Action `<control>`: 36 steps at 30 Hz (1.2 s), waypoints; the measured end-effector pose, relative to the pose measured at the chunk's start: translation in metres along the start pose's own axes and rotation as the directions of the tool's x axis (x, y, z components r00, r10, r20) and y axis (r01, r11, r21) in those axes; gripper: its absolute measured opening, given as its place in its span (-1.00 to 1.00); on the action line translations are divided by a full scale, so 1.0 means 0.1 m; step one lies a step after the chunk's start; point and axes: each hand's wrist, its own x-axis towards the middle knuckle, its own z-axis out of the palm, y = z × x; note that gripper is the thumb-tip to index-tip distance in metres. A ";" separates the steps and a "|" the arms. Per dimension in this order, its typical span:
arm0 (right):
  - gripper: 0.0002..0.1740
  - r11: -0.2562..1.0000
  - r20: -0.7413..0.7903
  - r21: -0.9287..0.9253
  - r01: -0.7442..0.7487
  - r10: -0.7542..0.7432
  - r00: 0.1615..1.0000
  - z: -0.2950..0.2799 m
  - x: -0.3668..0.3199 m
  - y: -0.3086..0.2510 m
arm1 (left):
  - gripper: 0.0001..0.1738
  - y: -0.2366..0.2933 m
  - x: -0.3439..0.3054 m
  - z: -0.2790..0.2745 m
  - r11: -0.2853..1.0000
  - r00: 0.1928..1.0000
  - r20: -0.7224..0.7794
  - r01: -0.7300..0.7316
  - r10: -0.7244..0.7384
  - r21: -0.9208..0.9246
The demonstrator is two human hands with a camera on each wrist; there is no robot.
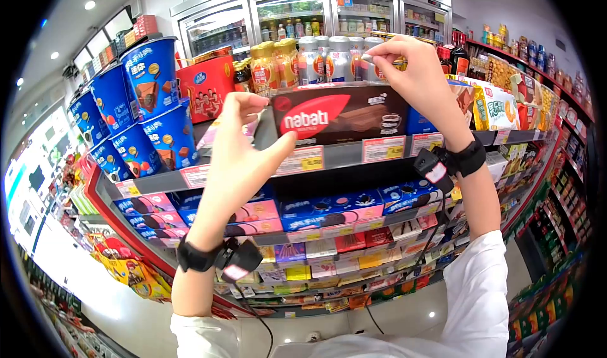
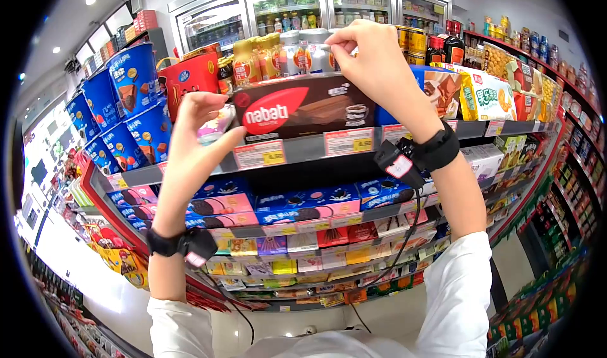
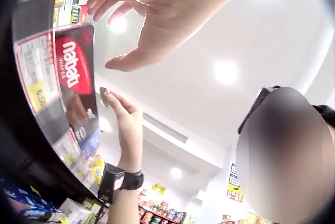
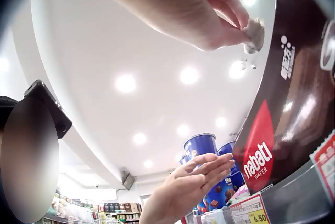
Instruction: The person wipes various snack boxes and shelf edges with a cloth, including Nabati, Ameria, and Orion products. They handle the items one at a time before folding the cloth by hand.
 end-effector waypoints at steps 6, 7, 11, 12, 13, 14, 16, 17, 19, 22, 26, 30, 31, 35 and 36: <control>-0.85 0.984 0.100 -0.055 -0.171 0.176 0.979 0.15 -0.01 -0.26 | 0.07 -0.41 0.15 0.16 0.993 0.991 0.066 0.112 -0.113 0.026; -0.85 0.980 0.108 -0.082 -0.182 0.191 0.976 0.13 -0.02 -0.28 | 0.09 -0.47 0.18 0.21 0.992 0.989 0.085 0.120 -0.117 -0.032; -0.86 0.965 0.143 -0.127 -0.230 0.247 0.958 0.10 0.00 -0.35 | -0.11 -0.52 0.25 0.33 0.961 0.976 0.153 0.188 -0.158 -0.205; -0.87 0.964 0.160 -0.121 -0.238 0.256 0.953 0.10 0.00 -0.33 | -0.17 -0.59 0.28 0.38 0.929 0.976 0.170 0.186 -0.137 -0.319; -0.87 0.964 0.183 -0.092 -0.250 0.263 0.947 0.09 0.00 -0.33 | -0.22 -0.65 0.31 0.42 0.885 0.977 0.181 0.181 -0.112 -0.430; -0.87 0.959 0.191 -0.093 -0.268 0.281 0.941 0.08 0.01 -0.34 | -0.30 -0.71 0.31 0.44 0.888 0.975 0.195 0.186 -0.112 -0.420; -0.84 0.969 0.163 -0.070 -0.237 0.245 0.956 0.06 -0.01 -0.33 | -0.46 -0.64 0.31 0.35 0.902 0.968 0.226 0.190 -0.107 -0.388; -0.84 0.970 0.175 -0.069 -0.232 0.240 0.955 0.05 -0.02 -0.33 | -0.55 -0.58 0.29 0.31 0.902 0.974 0.201 0.177 -0.103 -0.395; -0.84 0.972 0.196 -0.068 -0.223 0.232 0.953 0.00 -0.05 -0.37 | -0.52 -0.54 0.29 0.26 0.890 0.966 0.242 0.185 -0.087 -0.416; -0.84 0.957 0.209 -0.030 -0.287 0.287 0.935 -0.01 -0.06 -0.46 | -0.48 -0.47 0.28 0.22 0.871 0.963 0.256 0.197 -0.086 -0.450; -0.84 0.955 0.183 0.086 -0.284 0.265 0.947 0.11 -0.06 -0.52 | -0.46 -0.44 0.26 0.18 0.914 0.958 0.267 0.196 -0.101 -0.356; -0.86 0.965 0.094 0.159 -0.208 0.195 0.976 0.38 -0.02 -0.76 | -0.46 -0.45 0.25 0.19 0.920 0.962 0.253 0.191 -0.105 -0.344; -0.87 0.967 0.092 0.170 -0.193 0.179 0.980 0.46 -0.01 -0.81 | -0.44 -0.46 0.24 0.20 0.919 0.968 0.232 0.172 -0.091 -0.356; -0.88 0.986 0.055 0.155 -0.055 0.047 0.997 0.66 0.04 -1.04 | -0.50 -0.51 0.25 0.21 0.885 0.974 0.222 0.145 -0.049 -0.442; -0.88 0.989 0.041 0.144 -0.046 0.040 0.998 0.69 0.05 -1.06 | -0.50 -0.50 0.25 0.20 0.874 0.971 0.232 0.165 -0.062 -0.457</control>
